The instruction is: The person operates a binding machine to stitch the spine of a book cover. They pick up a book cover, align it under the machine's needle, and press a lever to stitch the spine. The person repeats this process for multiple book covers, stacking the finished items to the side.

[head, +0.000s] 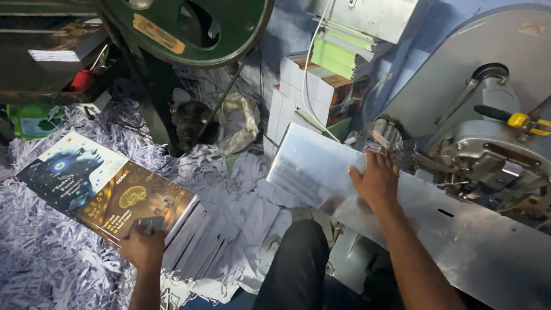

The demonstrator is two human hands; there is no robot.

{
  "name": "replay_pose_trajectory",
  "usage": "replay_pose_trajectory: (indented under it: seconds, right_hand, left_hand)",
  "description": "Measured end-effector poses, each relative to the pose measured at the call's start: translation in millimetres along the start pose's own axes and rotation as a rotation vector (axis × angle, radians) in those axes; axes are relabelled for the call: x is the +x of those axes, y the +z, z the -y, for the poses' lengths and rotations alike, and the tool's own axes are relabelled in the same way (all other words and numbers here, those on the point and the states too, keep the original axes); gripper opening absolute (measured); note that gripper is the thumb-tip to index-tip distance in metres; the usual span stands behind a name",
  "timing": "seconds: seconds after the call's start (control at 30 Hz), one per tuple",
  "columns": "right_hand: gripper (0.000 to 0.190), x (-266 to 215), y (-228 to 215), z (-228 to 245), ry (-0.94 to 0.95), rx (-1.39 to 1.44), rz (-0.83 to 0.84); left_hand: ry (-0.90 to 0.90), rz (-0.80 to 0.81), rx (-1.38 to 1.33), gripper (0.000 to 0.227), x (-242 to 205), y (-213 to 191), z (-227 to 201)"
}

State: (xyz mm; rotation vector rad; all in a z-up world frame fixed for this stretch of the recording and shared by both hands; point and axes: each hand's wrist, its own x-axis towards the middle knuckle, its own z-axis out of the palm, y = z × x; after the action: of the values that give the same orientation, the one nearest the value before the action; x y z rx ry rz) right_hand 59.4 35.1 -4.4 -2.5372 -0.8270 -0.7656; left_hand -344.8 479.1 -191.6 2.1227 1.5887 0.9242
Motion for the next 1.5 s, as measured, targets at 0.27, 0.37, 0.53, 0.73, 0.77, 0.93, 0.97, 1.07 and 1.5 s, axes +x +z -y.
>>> replay_pose_trajectory:
  seconds: [0.27, 0.37, 0.53, 0.73, 0.77, 0.93, 0.97, 1.07, 1.5]
  right_hand:
    - [0.063, -2.5, 3.6, -4.8, -0.031, 0.029, -0.013]
    - [0.062, -3.1, 4.1, -4.2, -0.045, 0.019, -0.027]
    - [0.065, -2.6, 0.0, 2.1, -0.017, -0.030, 0.050]
    - [0.072, -16.5, -3.4, 37.5, -0.128, -0.110, -0.087]
    - [0.068, -22.2, -2.4, 44.6, -0.188, -0.042, -0.082]
    - [0.050, -50.6, 34.9, 106.4, -0.127, 0.431, 0.222]
    - [0.053, -60.8, 47.0, 123.3, -0.122, 0.553, 0.215]
    - [0.061, -87.0, 79.2, 160.3, 0.034, 0.883, 0.455]
    - [0.047, -126.1, 95.7, 258.5, 0.908, 1.680, 1.129]
  left_hand:
    - [-0.328, 0.039, 0.150, 0.092, 13.7, 6.8, 26.8]
    - [-0.497, 0.087, 0.055, 0.097, 14.3, 0.8, 28.2]
    - [-0.536, 0.140, 0.038, 0.092, 23.2, -9.9, 32.8]
    - [-0.490, 0.100, -0.138, 0.076, 32.0, -4.4, 47.4]
    - [-0.492, 0.146, -0.241, 0.063, 30.6, -6.2, 48.4]
    - [-0.669, 0.290, -0.775, 0.033, 14.9, 16.1, 45.7]
    - [-0.707, 0.344, -0.796, 0.031, 6.1, 23.2, 43.9]
    - [-0.848, 0.478, -1.023, 0.023, -28.8, 36.6, 22.7]
    - [-0.848, 0.557, -1.336, 0.026, -144.4, -43.0, -131.1]
